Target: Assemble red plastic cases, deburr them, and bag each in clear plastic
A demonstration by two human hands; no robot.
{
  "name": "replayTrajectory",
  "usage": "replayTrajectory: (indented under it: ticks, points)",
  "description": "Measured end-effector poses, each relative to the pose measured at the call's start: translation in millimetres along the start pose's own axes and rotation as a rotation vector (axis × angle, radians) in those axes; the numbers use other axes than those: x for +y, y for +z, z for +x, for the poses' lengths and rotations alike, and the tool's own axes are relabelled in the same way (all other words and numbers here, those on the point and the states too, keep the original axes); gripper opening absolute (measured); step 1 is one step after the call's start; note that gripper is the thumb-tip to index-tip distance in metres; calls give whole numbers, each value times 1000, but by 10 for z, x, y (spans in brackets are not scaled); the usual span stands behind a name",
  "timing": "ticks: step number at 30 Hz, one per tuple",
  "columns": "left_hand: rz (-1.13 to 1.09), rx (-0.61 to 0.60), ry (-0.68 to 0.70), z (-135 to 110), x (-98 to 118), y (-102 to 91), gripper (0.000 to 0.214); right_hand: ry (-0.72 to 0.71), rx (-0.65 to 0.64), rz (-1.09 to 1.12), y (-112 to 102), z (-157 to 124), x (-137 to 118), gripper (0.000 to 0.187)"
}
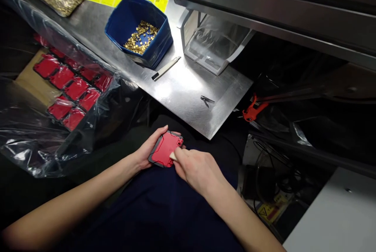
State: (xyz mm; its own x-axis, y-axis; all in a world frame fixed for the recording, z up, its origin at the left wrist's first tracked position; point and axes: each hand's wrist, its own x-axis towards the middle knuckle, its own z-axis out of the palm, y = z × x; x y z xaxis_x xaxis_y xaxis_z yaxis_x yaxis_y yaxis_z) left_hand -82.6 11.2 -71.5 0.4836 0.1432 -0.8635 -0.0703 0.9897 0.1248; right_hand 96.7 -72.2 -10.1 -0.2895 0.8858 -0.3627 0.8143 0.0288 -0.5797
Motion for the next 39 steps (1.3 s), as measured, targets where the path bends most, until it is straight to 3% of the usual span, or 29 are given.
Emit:
replayTrajectory:
  ticks: [2, 7, 14, 20, 24, 28, 34, 39]
  points:
    - [12, -1, -11, 12, 8, -8, 51, -58, -9, 12, -15, 78, 13, 18]
    - [57, 11, -61, 30, 29, 3, 51, -26, -23, -8, -51, 172, 139, 21]
    - [132, -14, -159, 123, 82, 25, 54, -169, -61, 51, -69, 202, 273, 31]
    - [189, -36, -261, 173, 155, 38, 54, -334, -119, 108, -77, 178, 381, 20]
    - [193, -23, -257, 168, 160, 64, 53, -240, -56, 62, -54, 183, 368, 28]
    - [180, -21, -244, 138, 153, 100, 53, -231, -111, 124, -54, 158, 351, 27]
    - [181, 36, -224, 98, 166, 145, 51, -128, -65, 102, -50, 146, 351, 29]
    - [175, 49, -225, 63, 178, 172, 49, -187, -67, 153, -41, 135, 371, 27]
